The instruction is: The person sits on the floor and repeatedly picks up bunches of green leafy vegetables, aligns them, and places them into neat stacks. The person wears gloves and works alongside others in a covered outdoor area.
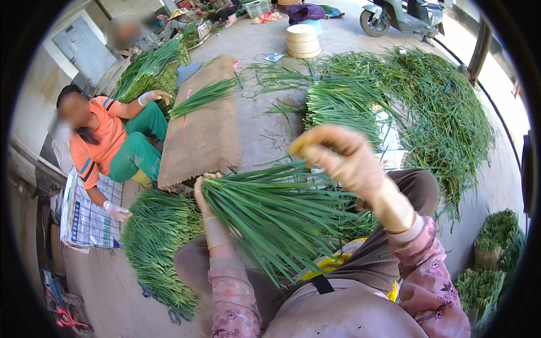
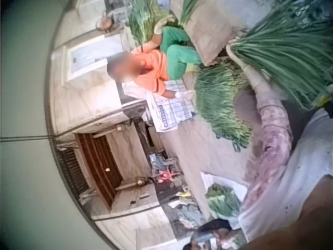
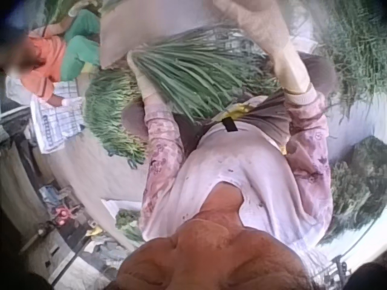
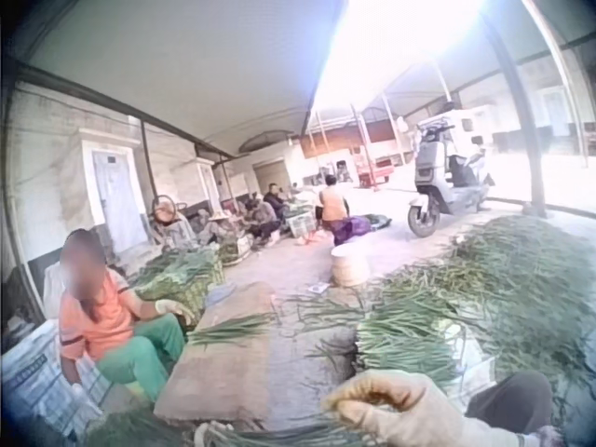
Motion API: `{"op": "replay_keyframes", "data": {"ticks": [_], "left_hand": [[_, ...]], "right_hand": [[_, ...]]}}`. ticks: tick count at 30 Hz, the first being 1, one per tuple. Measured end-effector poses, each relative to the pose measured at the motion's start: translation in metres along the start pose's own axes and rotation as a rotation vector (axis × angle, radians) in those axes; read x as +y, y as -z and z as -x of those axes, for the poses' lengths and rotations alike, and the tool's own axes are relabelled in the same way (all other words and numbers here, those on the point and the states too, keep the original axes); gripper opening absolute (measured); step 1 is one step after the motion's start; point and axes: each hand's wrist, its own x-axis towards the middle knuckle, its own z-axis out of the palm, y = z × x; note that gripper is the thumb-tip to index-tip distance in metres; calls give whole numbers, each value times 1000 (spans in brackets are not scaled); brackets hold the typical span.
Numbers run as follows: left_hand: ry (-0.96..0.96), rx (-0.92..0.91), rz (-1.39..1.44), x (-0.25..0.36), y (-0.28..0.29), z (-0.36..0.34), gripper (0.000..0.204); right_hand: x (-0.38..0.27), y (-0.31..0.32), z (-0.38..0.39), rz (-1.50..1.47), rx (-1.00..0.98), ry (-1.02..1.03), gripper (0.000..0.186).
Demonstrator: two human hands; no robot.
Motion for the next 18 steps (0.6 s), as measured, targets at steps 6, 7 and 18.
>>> {"op": "replay_keyframes", "data": {"ticks": [6,7,18], "left_hand": [[60,39,83,-31,-38,21,10],[55,16,60,-37,-45,23,10],[147,133,-232,-51,-74,36,16]], "right_hand": [[66,-47,-3,264,-225,-321,20],[69,-52,-6,269,-218,-324,21],[90,-81,-54,349,-165,-378,22]]}}
